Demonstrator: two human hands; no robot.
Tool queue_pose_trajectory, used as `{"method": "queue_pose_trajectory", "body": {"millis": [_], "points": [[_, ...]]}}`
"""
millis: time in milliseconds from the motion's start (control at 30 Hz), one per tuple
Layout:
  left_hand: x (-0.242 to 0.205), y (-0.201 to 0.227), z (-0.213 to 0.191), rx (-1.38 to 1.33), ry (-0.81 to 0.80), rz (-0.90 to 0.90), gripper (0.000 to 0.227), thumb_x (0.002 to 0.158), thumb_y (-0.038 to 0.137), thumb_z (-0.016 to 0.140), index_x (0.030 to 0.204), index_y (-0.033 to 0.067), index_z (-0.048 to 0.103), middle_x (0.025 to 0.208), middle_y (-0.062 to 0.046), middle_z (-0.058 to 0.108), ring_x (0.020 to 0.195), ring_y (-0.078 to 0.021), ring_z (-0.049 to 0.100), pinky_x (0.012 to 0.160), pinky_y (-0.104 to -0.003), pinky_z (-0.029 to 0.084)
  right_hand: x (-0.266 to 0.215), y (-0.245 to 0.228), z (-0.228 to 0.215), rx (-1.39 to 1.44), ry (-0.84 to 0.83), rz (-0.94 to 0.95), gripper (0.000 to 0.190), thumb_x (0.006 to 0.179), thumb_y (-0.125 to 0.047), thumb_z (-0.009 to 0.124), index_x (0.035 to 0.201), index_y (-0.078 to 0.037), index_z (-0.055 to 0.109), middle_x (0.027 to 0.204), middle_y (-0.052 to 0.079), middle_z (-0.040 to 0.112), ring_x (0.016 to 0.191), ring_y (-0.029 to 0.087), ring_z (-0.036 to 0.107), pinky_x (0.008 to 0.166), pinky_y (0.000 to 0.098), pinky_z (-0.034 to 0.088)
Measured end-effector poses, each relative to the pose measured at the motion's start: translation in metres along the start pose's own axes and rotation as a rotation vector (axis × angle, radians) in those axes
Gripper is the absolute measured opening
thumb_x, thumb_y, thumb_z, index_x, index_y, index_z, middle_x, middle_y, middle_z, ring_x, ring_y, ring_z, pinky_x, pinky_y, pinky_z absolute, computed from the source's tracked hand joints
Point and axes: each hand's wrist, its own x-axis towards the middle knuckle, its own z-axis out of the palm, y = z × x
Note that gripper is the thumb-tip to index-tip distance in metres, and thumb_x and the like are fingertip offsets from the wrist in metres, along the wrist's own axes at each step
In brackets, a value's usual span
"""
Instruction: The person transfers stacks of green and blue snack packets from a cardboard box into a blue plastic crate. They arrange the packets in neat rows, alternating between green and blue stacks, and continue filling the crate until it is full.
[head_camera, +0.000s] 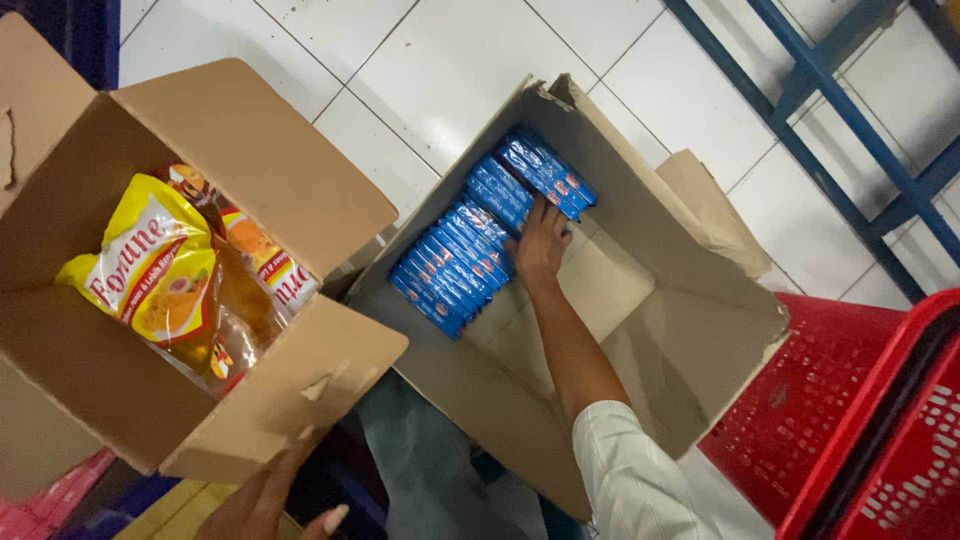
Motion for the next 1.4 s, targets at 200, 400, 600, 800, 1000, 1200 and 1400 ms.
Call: {"method": "queue_pose_trajectory", "body": {"millis": [200, 400, 600, 800, 1000, 1200, 1400], "points": [[-0.022, -0.011, 0.045, 0.088, 0.158, -0.118, 0.07, 0.069, 0.064, 0.061, 0.131, 0.0336, 0.071, 0.132, -0.012, 0.073, 0.137, -0.0361, 0.065, 0.117, -0.05, 0.05, 0.017, 0.01, 0.034, -0.368, 0.139, -0.057, 0.09, 0.062, -0.051, 0.09, 0.137, -0.02, 0.051, 0.133, 0.013, 0.051, 0.122, 0.033, 0.048, 0.101, 0.0527, 0.043], [-0.006, -0.008, 0.018, -0.006, 0.046, 0.032, 0.085, 0.071, 0.069, 0.069, 0.144, 0.0261, 0.06, 0.14, -0.001, 0.068, 0.136, -0.026, 0.062, 0.109, -0.039, 0.052, 0.026, 0.036, 0.081, -0.049, 0.094, -0.096, 0.061, 0.097, -0.028, 0.066, 0.15, -0.013, 0.041, 0.116, 0.023, 0.064, 0.097, 0.042, 0.064, 0.084, 0.0526, 0.052], [0.017, 0.023, -0.032, -0.079, -0.443, -0.37, 0.092, 0.076, 0.067, 0.073, 0.156, 0.0462, 0.034, 0.163, 0.011, 0.043, 0.144, -0.016, 0.05, 0.107, -0.043, 0.053, -0.017, 0.006, -0.048, 0.636, -0.619, 0.181, 0.102, 0.07, -0.045, 0.078, 0.155, -0.009, 0.035, 0.151, 0.014, 0.052, 0.135, 0.034, 0.054, 0.111, 0.0475, 0.046], [0.035, 0.062, -0.087, -0.222, -0.515, -0.4, 0.076, 0.089, 0.068, 0.052, 0.156, 0.0361, 0.037, 0.158, 0.001, 0.049, 0.145, -0.0239, 0.049, 0.115, -0.042, 0.043, -0.118, 0.003, -0.129, 1.148, -0.717, 0.221, 0.102, 0.069, -0.035, 0.081, 0.157, -0.016, 0.035, 0.152, 0.014, 0.056, 0.133, 0.033, 0.059, 0.112, 0.0513, 0.049], [0.014, 0.105, -0.117, -0.445, -0.279, -0.179, 0.061, 0.099, 0.039, 0.061, 0.148, 0.0042, 0.052, 0.14, -0.029, 0.06, 0.133, -0.0491, 0.056, 0.113, -0.061, 0.042, -0.24, -0.011, -0.22, 1.334, -0.578, 0.069, 0.062, 0.078, -0.024, 0.092, 0.124, 0.0, 0.057, 0.093, 0.01, 0.061, 0.077, 0.022, 0.064, 0.063, 0.0305, 0.057], [-0.066, 0.163, -0.14, -0.833, 0.123, -0.034, 0.049, 0.097, 0.021, 0.068, 0.143, 0.0088, 0.06, 0.13, -0.022, 0.069, 0.122, -0.0432, 0.065, 0.104, -0.056, 0.05, -0.324, -0.046, -0.292, 1.333, -0.596, -0.286, 0.064, 0.079, -0.023, 0.089, 0.129, -0.003, 0.053, 0.097, 0.007, 0.068, 0.08, 0.018, 0.069, 0.068, 0.0288, 0.063], [-0.159, 0.181, -0.143, -1.081, 0.297, -0.153, 0.077, 0.099, 0.029, 0.067, 0.163, 0.011, 0.028, 0.158, -0.029, 0.035, 0.138, -0.0571, 0.043, 0.11, -0.069, 0.038, -0.433, -0.114, -0.361, 1.111, -0.523, -0.569, 0.085, 0.075, -0.029, 0.094, 0.142, -0.006, 0.047, 0.103, 0.018, 0.071, 0.088, 0.031, 0.073, 0.077, 0.0413, 0.064]]}}
